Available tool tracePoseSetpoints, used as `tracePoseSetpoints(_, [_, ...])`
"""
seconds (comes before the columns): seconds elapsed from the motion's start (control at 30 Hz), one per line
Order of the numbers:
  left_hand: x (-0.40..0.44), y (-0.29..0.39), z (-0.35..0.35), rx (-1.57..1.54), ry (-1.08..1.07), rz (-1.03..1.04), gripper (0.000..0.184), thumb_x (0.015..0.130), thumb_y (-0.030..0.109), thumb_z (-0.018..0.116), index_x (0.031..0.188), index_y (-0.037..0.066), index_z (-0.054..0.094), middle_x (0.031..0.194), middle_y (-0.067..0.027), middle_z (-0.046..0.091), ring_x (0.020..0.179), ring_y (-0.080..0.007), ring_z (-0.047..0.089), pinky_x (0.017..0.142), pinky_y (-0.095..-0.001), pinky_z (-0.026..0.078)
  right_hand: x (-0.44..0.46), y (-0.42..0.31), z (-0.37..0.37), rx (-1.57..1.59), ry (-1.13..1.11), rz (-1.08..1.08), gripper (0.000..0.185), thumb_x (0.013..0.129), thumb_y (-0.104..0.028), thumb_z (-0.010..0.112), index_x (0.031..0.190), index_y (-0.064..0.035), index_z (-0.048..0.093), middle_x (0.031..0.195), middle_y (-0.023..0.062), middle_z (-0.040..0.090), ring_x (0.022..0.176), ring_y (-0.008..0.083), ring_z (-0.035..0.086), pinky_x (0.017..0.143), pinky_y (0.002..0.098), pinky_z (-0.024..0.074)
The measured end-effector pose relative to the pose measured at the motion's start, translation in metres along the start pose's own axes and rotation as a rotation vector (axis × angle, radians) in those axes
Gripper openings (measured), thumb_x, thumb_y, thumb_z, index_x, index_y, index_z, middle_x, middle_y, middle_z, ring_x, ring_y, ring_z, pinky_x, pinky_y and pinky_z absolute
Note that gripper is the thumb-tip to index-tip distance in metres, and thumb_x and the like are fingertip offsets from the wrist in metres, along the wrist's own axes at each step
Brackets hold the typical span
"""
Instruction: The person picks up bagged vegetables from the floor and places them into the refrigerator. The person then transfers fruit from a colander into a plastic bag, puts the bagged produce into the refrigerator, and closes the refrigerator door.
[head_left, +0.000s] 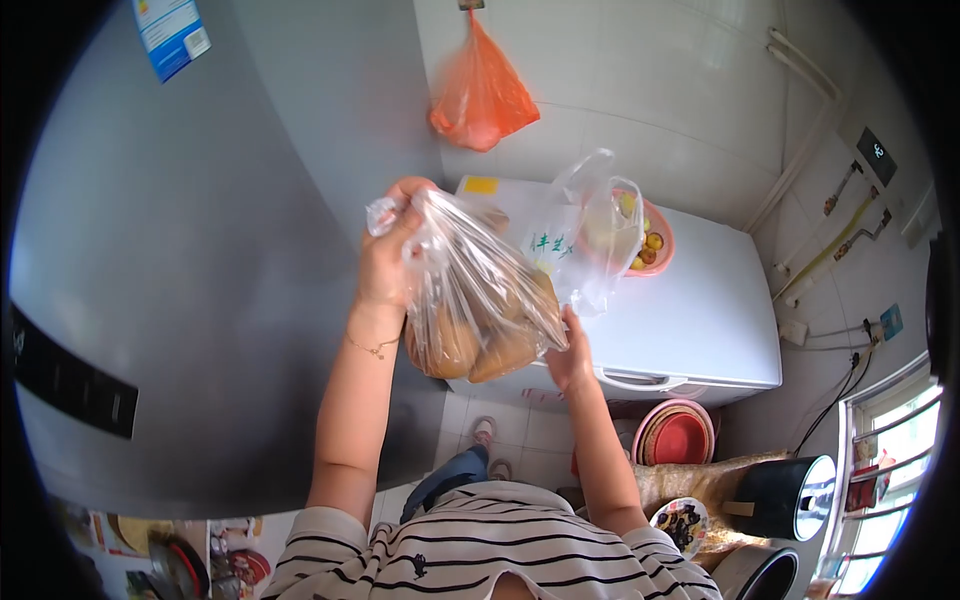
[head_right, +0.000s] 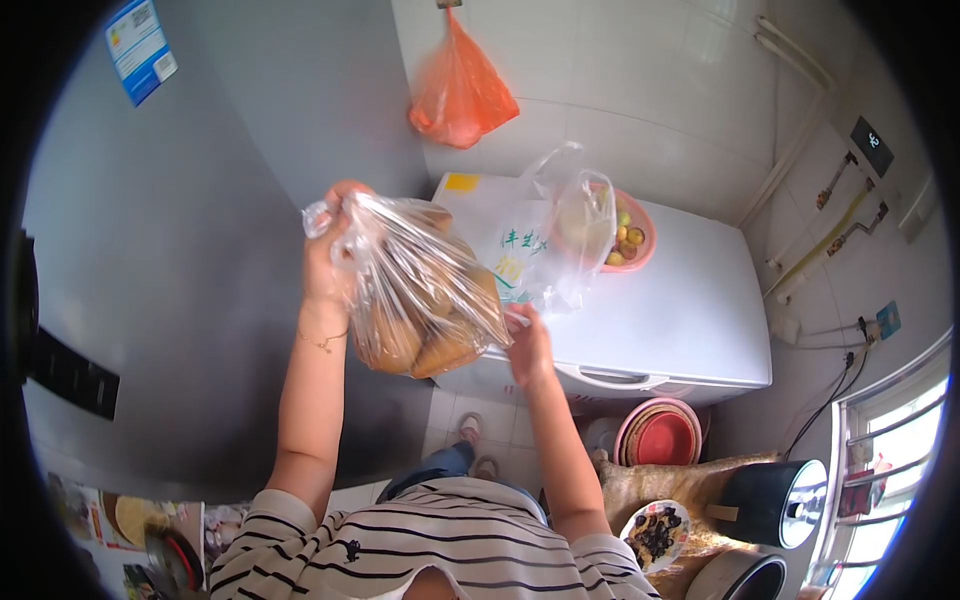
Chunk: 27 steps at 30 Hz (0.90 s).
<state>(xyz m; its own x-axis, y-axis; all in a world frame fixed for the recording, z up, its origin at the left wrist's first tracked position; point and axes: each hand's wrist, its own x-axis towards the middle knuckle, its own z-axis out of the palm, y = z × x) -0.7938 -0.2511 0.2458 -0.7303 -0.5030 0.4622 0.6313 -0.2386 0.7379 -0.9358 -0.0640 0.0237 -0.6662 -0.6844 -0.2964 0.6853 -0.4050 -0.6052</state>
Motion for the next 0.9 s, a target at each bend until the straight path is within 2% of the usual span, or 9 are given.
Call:
tracePoseSetpoints(0.07, [-0.027,0.008,0.009,0.062,-0.040,-0.004,0.025,0.087,0.016,0.065,0.107,0.003,0.056,0.088,-0.0010,0.058,0.079,-0.0088,0.055,0.071,-0.0225,0.045,-0.056,0.000,0.054,0.121,-0.336,0.269,0.063,0.092,-0.059,0.043,0.131,-0.0107,0.047,0.129,0.0091,0.053,0.117,0.0304,0.051,0.094,0.0504,0.0428])
tracePoseSetpoints(0.1, [-0.041,0.008,0.008,0.075,-0.038,-0.013,0.026,0.087,0.015,0.065,0.107,0.002,0.056,0.089,-0.0010,0.057,0.080,-0.0087,0.055,0.072,-0.0229,0.045,-0.074,0.003,0.065,0.114,-0.341,0.283,0.063,0.092,-0.059,0.043,0.131,-0.0107,0.047,0.129,0.0091,0.053,0.117,0.0304,0.051,0.094,0.0504,0.0428])
tracePoseSetpoints(0.17, [-0.071,0.010,0.007,0.152,-0.043,-0.011,0.023,0.087,0.012,0.064,0.106,0.002,0.056,0.092,-0.0010,0.057,0.083,-0.0085,0.053,0.075,-0.0228,0.044,-0.100,0.012,0.078,0.286,-0.623,0.497,0.075,0.088,-0.068,0.038,0.140,-0.0127,0.040,0.138,0.0096,0.047,0.123,0.0309,0.048,0.097,0.0530,0.0415])
tracePoseSetpoints(0.27, [-0.125,0.025,0.010,0.462,-0.043,0.012,0.009,0.086,0.003,0.061,0.093,-0.002,0.059,0.090,-0.0040,0.057,0.083,-0.0111,0.053,0.076,-0.0225,0.042,-0.119,0.030,0.070,0.422,-0.498,0.641,0.078,0.085,-0.071,0.039,0.138,-0.0130,0.041,0.138,0.0101,0.047,0.123,0.0311,0.048,0.096,0.0543,0.0429])
tracePoseSetpoints(0.33, [-0.160,0.041,0.020,0.598,-0.122,0.079,0.007,0.085,-0.001,0.061,0.091,-0.003,0.059,0.090,-0.0058,0.057,0.082,-0.0124,0.053,0.076,-0.0230,0.043,-0.131,0.047,0.057,0.446,-0.495,0.682,0.076,0.086,-0.071,0.039,0.132,-0.0113,0.048,0.127,0.0106,0.056,0.117,0.0296,0.054,0.094,0.0481,0.0477])
tracePoseSetpoints(0.47, [-0.226,0.079,0.029,0.836,-0.267,0.151,0.014,0.078,-0.004,0.065,0.091,0.000,0.061,0.083,-0.0088,0.062,0.073,-0.0176,0.060,0.065,-0.0267,0.047,-0.169,0.077,0.034,0.492,-0.486,0.747,0.075,0.086,-0.067,0.042,0.132,-0.0086,0.048,0.126,0.0131,0.057,0.115,0.0307,0.055,0.095,0.0484,0.0462])
tracePoseSetpoints(0.6, [-0.291,0.117,0.043,0.822,-0.322,0.159,0.022,0.074,-0.004,0.065,0.096,0.000,0.062,0.085,-0.0104,0.063,0.067,-0.0189,0.061,0.059,-0.0271,0.049,-0.213,0.109,0.037,0.546,-0.571,0.670,0.084,0.079,-0.063,0.055,0.138,-0.0063,0.041,0.135,0.0171,0.048,0.120,0.0341,0.051,0.100,0.0509,0.0422])
tracePoseSetpoints(0.7, [-0.341,0.150,0.045,0.838,-0.286,0.170,0.025,0.073,-0.005,0.064,0.098,-0.001,0.062,0.085,-0.0107,0.063,0.067,-0.0189,0.061,0.058,-0.0271,0.049,-0.250,0.129,0.049,0.400,-0.657,0.639,0.085,0.072,-0.054,0.069,0.137,-0.0064,0.042,0.135,0.0167,0.049,0.120,0.0345,0.051,0.101,0.0510,0.0413])
tracePoseSetpoints(0.9, [-0.442,0.226,0.051,0.926,-0.063,0.206,0.019,0.072,-0.007,0.063,0.091,-0.001,0.065,0.083,-0.0116,0.063,0.065,-0.0179,0.060,0.056,-0.0254,0.047,-0.323,0.204,0.061,0.290,-0.659,0.698,0.078,0.072,-0.051,0.069,0.133,-0.0072,0.048,0.128,0.0153,0.054,0.117,0.0336,0.053,0.099,0.0502,0.0428])
